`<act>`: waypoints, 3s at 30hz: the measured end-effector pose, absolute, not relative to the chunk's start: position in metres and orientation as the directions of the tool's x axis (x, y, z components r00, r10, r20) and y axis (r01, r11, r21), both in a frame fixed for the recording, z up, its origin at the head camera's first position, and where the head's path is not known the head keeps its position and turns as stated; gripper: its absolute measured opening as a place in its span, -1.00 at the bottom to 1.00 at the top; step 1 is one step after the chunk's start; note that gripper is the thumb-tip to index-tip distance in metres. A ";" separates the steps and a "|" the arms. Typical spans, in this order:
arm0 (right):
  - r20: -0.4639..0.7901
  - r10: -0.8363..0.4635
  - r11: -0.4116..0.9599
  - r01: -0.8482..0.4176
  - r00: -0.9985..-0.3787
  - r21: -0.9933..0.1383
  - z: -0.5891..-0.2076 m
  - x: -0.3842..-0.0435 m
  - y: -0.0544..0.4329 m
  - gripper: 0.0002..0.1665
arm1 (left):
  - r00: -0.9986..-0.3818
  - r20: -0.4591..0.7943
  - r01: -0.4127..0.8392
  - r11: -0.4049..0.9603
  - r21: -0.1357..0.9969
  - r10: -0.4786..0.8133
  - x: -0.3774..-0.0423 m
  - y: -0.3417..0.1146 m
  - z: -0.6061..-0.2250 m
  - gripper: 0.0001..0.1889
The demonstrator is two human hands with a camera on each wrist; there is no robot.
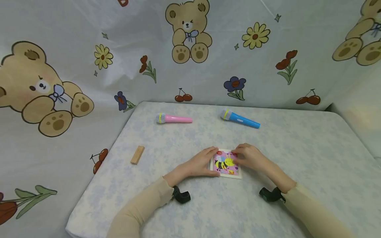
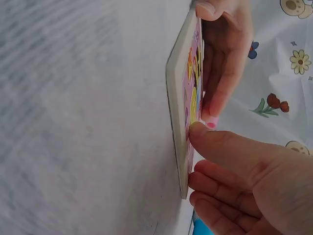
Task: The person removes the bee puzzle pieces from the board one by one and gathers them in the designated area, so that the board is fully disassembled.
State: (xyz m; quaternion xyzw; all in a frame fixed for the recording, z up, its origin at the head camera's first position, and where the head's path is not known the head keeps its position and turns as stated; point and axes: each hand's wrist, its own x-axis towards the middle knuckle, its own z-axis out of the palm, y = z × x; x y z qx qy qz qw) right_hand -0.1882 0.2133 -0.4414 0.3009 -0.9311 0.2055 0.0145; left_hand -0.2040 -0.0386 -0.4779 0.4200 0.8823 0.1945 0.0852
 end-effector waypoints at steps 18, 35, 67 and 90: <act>0.104 -0.508 0.702 -0.480 -0.855 -0.526 -0.449 -0.195 0.218 -0.54 | -0.631 0.026 0.709 0.563 0.425 0.775 -0.204 -0.041 -0.481 0.07; 0.185 -0.498 0.708 -0.521 -0.847 -0.478 -0.446 -0.184 0.209 -0.62 | -0.624 0.036 0.718 0.555 0.419 0.780 -0.205 -0.041 -0.482 0.08; 0.326 -0.371 0.779 -0.483 -0.869 -0.401 -0.423 -0.174 0.287 -0.53 | -0.636 0.021 0.710 0.575 0.406 0.771 -0.204 -0.040 -0.482 0.07; 0.255 -0.266 0.874 -0.344 -0.930 -0.342 -0.448 -0.160 0.369 -0.55 | -0.636 0.016 0.703 0.571 0.423 0.771 -0.202 -0.041 -0.479 0.07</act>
